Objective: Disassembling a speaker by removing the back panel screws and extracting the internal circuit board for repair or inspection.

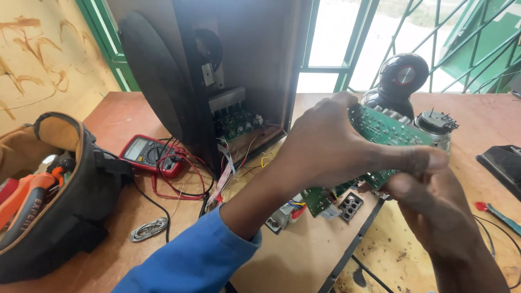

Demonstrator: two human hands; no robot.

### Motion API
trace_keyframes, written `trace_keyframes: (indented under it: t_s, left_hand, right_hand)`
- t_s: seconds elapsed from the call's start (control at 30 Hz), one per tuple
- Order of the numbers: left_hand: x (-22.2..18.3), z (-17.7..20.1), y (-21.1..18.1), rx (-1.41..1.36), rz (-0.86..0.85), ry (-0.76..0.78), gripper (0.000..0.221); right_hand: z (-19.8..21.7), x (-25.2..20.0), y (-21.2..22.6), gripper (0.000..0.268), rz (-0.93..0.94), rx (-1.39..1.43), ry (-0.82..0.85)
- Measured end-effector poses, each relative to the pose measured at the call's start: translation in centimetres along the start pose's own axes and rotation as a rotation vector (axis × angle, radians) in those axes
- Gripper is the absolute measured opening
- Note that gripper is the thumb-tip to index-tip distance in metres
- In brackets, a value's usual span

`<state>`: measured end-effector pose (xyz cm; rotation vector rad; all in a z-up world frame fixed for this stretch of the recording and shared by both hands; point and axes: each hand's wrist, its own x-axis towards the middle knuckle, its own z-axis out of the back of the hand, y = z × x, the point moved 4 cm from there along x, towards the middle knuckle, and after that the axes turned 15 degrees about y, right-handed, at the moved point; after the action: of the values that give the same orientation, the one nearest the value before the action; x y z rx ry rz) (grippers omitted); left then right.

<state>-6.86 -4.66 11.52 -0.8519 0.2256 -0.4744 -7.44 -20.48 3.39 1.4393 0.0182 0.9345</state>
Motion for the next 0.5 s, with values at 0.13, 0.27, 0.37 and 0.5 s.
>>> trace_keyframes:
  t_s: [0.13, 0.27, 0.37, 0.5]
  left_hand:
    - [-0.7, -0.3, -1.0, -0.047, -0.026, 0.080, 0.106]
    - [-1.4, 0.2, -1.1, -0.065, -0.157, 0.065, 0.065]
    - [-4.4, 1.6, -1.2, -0.105, -0.257, -0.142, 0.084]
    - [-11.1, 1.4, 0.3, 0.147, -0.535, -0.680, 0.049]
  right_hand:
    - [2.4, -1.6, -3.5, 0.056, -0.129, 0.198, -0.047]
    - [1.9, -1.2, -3.2, 0.075, -0.067, 0.244, -0.064]
    - [0.8, -0.6, -1.5, 0.079, 0.073, 0.352, -0.249]
    - [-1.0, 1.5, 3.8, 0.117, 0.270, 0.508, -0.364]
